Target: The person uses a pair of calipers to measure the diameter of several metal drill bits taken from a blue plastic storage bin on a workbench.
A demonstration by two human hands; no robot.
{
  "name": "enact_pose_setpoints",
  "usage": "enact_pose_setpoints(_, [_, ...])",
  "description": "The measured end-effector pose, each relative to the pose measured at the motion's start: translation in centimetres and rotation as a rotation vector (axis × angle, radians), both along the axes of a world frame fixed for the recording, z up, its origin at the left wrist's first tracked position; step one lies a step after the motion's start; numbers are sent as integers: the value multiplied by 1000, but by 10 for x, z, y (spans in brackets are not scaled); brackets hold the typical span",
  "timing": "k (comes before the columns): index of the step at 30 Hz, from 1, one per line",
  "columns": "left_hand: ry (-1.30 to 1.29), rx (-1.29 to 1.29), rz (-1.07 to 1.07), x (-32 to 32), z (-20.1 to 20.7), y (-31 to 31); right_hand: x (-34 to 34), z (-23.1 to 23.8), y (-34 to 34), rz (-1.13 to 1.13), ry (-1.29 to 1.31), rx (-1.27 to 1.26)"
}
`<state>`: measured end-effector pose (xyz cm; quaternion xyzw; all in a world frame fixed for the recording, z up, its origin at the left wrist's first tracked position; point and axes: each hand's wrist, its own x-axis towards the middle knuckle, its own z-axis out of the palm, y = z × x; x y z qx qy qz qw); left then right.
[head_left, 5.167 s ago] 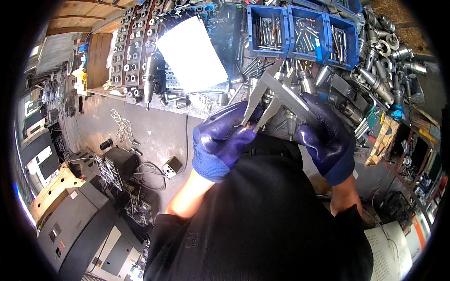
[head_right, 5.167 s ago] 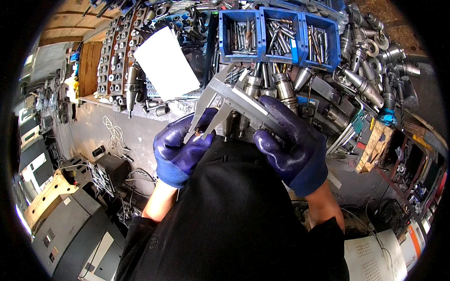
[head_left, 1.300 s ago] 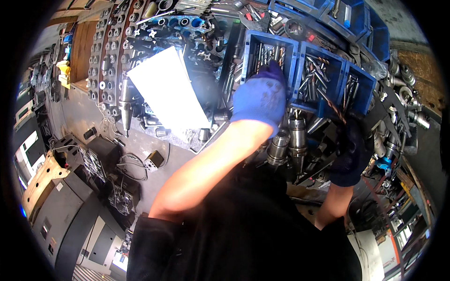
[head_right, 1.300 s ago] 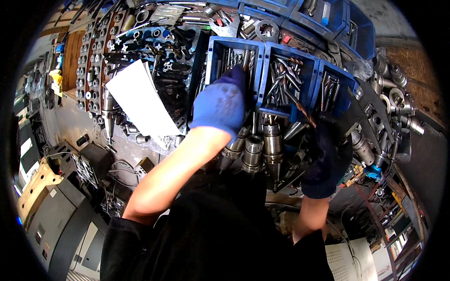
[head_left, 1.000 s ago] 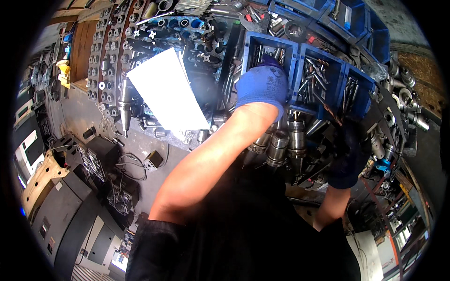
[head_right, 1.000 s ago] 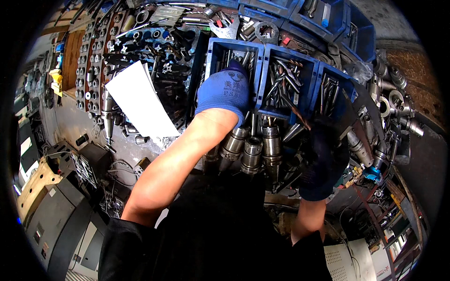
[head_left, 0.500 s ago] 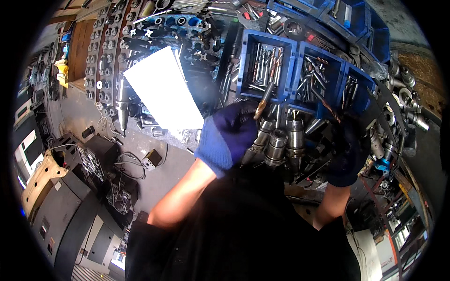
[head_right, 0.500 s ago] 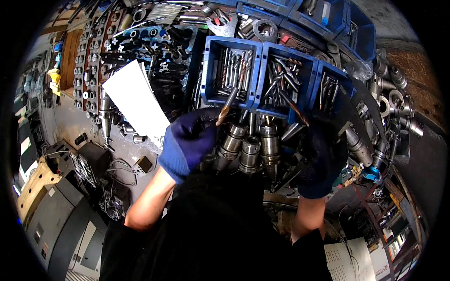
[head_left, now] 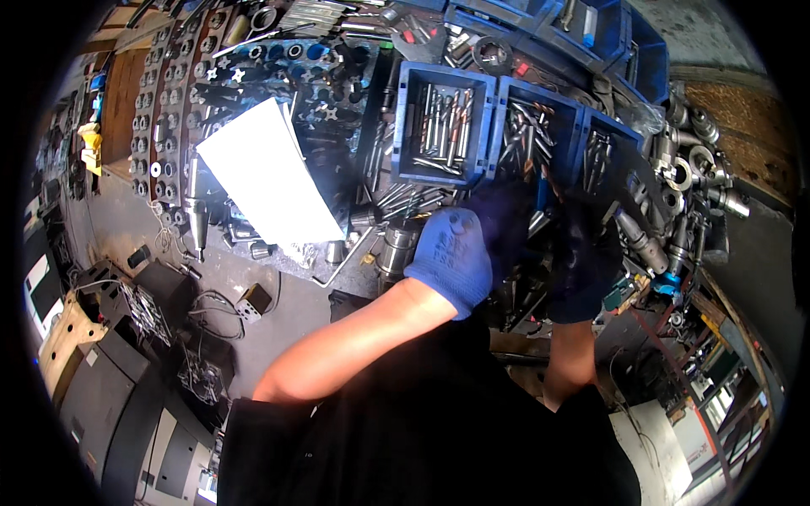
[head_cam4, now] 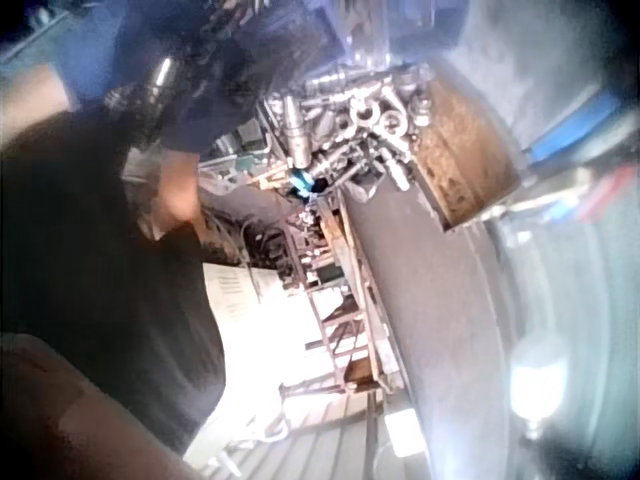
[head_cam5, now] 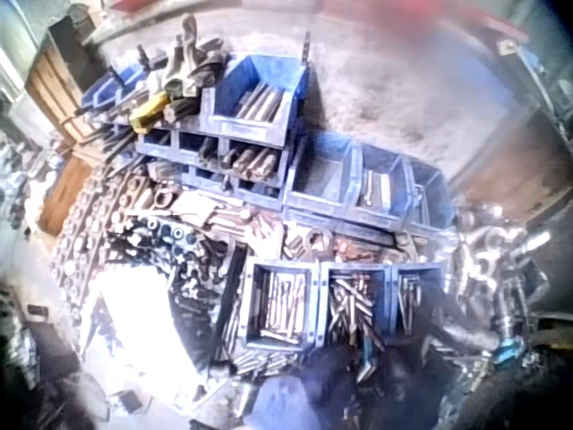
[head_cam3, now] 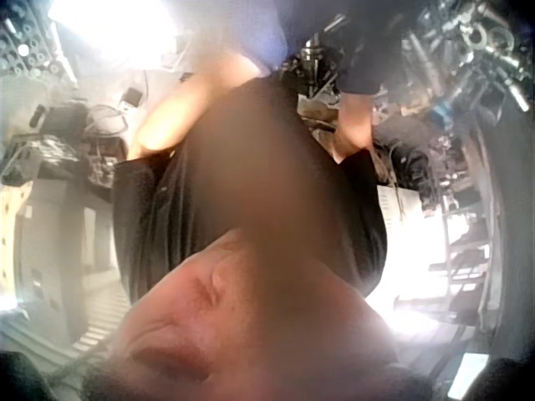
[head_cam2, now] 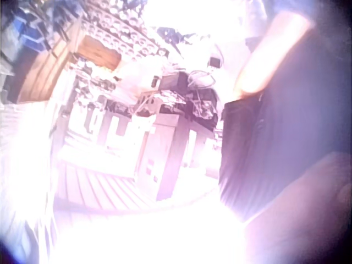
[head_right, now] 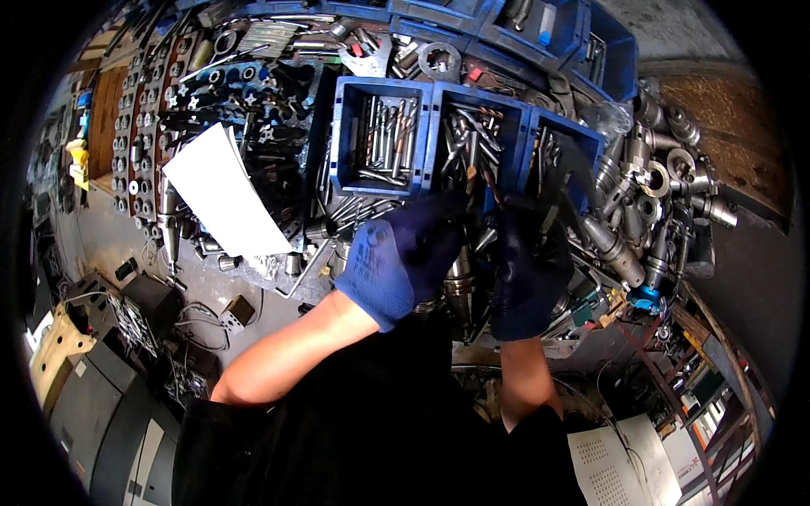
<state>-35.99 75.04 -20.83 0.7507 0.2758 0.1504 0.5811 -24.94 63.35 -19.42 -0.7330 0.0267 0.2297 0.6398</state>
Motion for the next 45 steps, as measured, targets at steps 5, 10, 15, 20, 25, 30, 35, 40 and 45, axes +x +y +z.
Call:
enact_pose_setpoints(5, [93, 13, 128, -24, -8, 17, 4, -9, -12, 102, 155, -221])
enact_pose_setpoints(10, [308, 144, 200, -2, -34, 37, 0, -19, -16, 110, 123, -107])
enact_pose_setpoints(15, [368, -15, 184, 19, -61, 55, 2, -18, -27, 115, 130, -221])
enact_pose_setpoints(20, [529, -248, 98, 33, -48, 72, -2, -17, -24, 208, 28, -262])
enact_pose_setpoints(25, [522, -279, 160, 36, -74, 70, -3, -14, -23, 241, 36, -261])
enact_pose_setpoints(30, [456, -177, 104, 22, -41, 67, -3, -14, -20, 202, 62, -245])
enact_pose_setpoints(35, [295, 182, 83, 10, -27, 49, -2, -19, -23, 219, 3, -234])
enact_pose_setpoints(40, [381, 154, 23, 17, -15, 59, -10, -5, -8, 163, 76, -145])
enact_pose_setpoints(45, [343, 159, 18, 12, -16, 58, -10, -8, -15, 219, 34, -220])
